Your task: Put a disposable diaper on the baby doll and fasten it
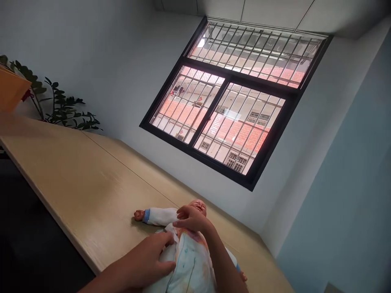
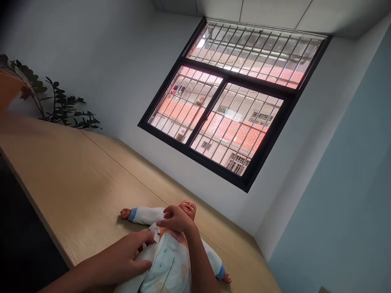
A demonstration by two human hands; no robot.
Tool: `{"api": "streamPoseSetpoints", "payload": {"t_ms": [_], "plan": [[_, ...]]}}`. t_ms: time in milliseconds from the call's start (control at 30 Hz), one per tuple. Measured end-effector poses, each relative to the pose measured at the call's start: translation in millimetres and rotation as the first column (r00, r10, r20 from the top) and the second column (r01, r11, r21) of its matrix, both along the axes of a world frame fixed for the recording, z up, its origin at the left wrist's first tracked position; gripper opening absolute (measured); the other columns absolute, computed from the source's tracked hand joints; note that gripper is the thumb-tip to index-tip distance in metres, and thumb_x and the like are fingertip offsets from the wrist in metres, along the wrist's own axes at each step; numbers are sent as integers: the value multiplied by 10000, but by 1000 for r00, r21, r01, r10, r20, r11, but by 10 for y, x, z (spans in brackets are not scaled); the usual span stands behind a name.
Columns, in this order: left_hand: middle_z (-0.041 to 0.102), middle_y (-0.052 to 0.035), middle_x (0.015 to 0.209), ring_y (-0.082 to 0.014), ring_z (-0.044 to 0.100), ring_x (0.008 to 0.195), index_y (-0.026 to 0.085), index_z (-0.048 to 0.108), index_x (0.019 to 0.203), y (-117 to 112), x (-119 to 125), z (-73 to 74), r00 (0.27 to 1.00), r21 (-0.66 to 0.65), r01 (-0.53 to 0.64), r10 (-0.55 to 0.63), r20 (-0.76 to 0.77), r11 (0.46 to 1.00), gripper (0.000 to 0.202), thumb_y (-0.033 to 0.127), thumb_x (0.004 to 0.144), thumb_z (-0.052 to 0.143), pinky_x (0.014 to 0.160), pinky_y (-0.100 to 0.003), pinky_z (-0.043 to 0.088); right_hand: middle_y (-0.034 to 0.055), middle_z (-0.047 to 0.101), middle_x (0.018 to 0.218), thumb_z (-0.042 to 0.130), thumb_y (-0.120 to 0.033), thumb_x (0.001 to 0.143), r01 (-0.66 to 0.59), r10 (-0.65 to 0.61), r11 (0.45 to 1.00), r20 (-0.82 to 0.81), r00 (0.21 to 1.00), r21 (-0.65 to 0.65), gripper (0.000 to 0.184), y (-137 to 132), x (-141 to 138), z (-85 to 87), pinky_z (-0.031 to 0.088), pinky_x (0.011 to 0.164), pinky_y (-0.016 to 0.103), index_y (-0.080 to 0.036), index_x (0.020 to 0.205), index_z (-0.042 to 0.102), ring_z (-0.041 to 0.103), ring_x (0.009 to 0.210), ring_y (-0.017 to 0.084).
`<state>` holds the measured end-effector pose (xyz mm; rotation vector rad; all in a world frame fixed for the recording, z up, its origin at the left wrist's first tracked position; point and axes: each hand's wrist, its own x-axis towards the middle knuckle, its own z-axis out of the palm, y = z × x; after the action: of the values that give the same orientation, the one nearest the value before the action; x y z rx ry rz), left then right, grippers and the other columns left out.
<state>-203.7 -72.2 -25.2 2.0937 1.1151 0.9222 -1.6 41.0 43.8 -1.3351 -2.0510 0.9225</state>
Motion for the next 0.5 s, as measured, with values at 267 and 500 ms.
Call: {"api": "streamPoseSetpoints", "payload": {"t_ms": [267,500], "plan": [[761,-33,1201,-294,690,1119,302,661,1116,-75,62,-114,997,-163,-72,65,-48,984,418,478,738,691,957,-349,540,-65,601,593,913,-361,587,-177,221,975,554,803,-133,258,258,-241,-92,338,585,265,-213,703,737,486,593,124],[750,-74,1086,-273,686,1037,234,580,984,-206,199,-151,993,-162,-105,113,37,981,195,344,826,550,886,-354,484,-67,534,637,789,-266,772,-69,4,988,434,901,135,182,145,-85,-266,308,585,238,-159,721,651,460,645,104]]}}
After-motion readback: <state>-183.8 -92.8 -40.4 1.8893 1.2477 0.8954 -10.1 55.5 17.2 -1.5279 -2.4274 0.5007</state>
